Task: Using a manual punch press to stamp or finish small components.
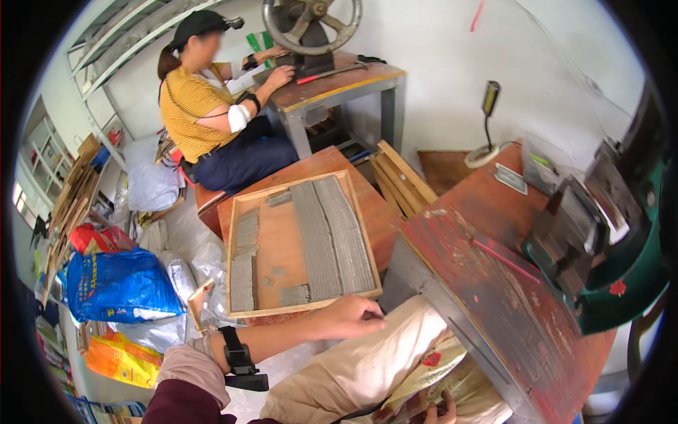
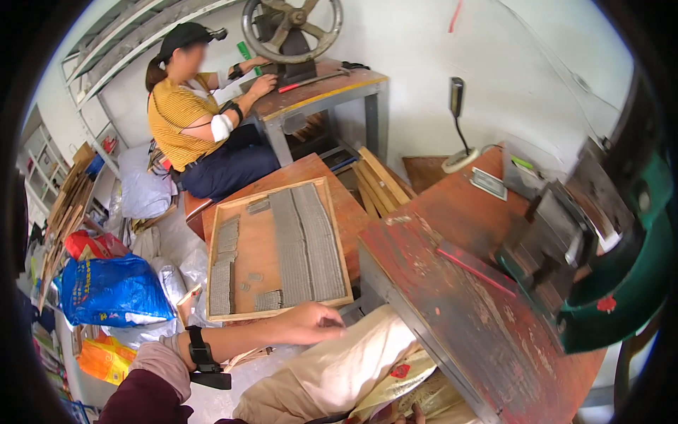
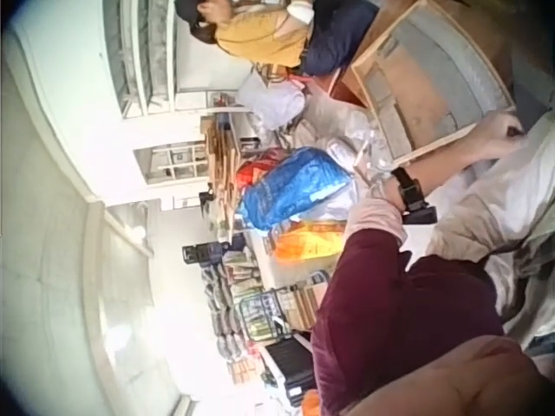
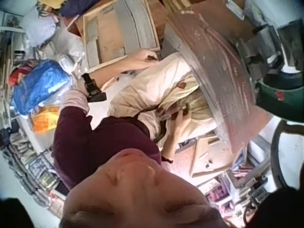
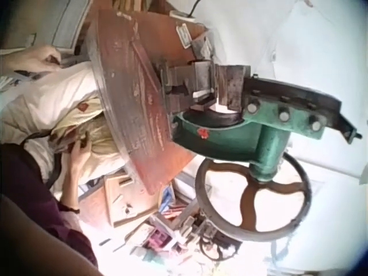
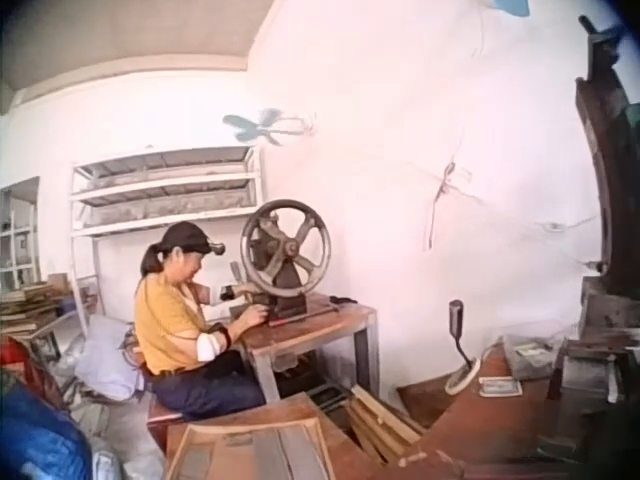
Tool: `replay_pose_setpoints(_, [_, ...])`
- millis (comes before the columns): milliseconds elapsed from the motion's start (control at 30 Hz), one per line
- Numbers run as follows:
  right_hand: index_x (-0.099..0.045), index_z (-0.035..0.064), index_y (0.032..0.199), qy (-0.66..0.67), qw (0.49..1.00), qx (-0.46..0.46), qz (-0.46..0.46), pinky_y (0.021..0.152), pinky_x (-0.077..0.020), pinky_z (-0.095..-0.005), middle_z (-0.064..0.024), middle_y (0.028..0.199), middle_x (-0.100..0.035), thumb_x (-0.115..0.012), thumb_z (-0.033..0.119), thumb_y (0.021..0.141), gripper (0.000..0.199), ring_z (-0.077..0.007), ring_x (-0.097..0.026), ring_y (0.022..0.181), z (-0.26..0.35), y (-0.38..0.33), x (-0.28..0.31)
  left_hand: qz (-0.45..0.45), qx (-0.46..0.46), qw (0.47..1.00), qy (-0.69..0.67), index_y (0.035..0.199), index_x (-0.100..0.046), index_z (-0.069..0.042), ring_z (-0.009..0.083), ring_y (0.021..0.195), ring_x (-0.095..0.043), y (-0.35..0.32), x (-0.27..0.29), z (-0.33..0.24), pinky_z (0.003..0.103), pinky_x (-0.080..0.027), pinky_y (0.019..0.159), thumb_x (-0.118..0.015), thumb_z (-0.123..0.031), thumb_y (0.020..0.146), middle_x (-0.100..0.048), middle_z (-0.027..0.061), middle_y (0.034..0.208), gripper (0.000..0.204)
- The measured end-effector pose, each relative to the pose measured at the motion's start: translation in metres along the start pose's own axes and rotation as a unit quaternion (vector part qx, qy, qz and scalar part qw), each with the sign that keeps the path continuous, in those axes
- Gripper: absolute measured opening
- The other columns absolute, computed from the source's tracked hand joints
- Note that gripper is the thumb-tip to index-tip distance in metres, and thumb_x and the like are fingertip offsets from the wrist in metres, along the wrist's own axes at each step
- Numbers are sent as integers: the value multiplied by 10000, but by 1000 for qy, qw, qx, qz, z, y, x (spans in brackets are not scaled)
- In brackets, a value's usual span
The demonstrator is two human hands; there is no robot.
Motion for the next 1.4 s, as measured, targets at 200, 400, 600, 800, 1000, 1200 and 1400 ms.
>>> replay_pose_setpoints(200, [-549, -9, 1237, -161, 983, 83, 34, 758, -503, -323, -167, 1044, -644, -557, 81, 878, 370, -238, -622, 881, 27, 4, 2, -326, 118, 938, -21, 1065, -634, 3, 213, 903, -625, 24, 129, 124, 323, -487, 814, -637, -229, 854, -666, 151, 971, 314])
replay_pose_setpoints(400, [-527, -45, 1239, -254, 967, 1, 23, 851, -499, -349, -191, 1119, -637, -579, 142, 906, 385, -267, -629, 996, 41, -12, 14, -513, 119, 822, 215, 1099, -608, 28, 402, 986, -590, 30, 251, 236, 421, -478, 854, -597, -128, 785, -617, 252, 1063, 352])
replay_pose_setpoints(600, [-533, -44, 1235, -267, 964, 2, -10, 832, -507, -346, -191, 1121, -638, -566, 148, 917, 374, -260, -636, 968, 33, -16, 31, -497, 156, 788, 328, 1098, -587, 15, 390, 1060, -546, 61, 289, 255, 444, -442, 912, -637, -103, 745, -601, 237, 1093, 376])
replay_pose_setpoints(800, [-587, -29, 1173, -350, 936, 33, -8, 796, -516, -356, -191, 1046, -666, -561, 155, 911, 322, -286, -662, 913, 66, -9, 12, -437, 176, 806, 359, 1146, -582, 5, 390, 1105, -516, 78, 305, 267, 453, -411, 963, -655, -162, 753, -568, 232, 1166, 433])
replay_pose_setpoints(1000, [-600, -14, 1153, -381, 923, 48, 16, 778, -516, -368, -188, 1022, -671, -563, 165, 904, 308, -307, -665, 901, 69, -2, 6, -381, 197, 840, 331, 1157, -574, 2, 424, 1158, -463, 80, 316, 276, 481, -381, 985, -692, -297, 767, -555, 254, 1176, 505])
replay_pose_setpoints(1200, [-566, 31, 1205, -380, 925, 20, 14, 799, -506, -377, -180, 1109, -640, -538, 233, 924, 347, -324, -640, 968, 64, -17, -2, -286, 173, 904, 268, 1150, -587, -22, 404, 1111, -514, 85, 307, 299, 494, -387, 973, -655, -221, 770, -575, 261, 1135, 434])
replay_pose_setpoints(1400, [-594, 47, 1162, -355, 932, 68, 24, 768, -506, -405, -183, 1061, -644, -547, 217, 917, 302, -359, -631, 933, 65, -24, -1, -424, 110, 839, 323, 947, -619, 17, 392, 863, -612, 67, 267, 274, 441, -478, 767, -644, -96, 754, -630, 248, 889, 225])
Point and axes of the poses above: each hand's wrist, its own y-axis towards the middle knuckle, its own x-axis out of the back of the hand, z = x × y, the point moved 6 cm from there along y, towards the middle knuckle
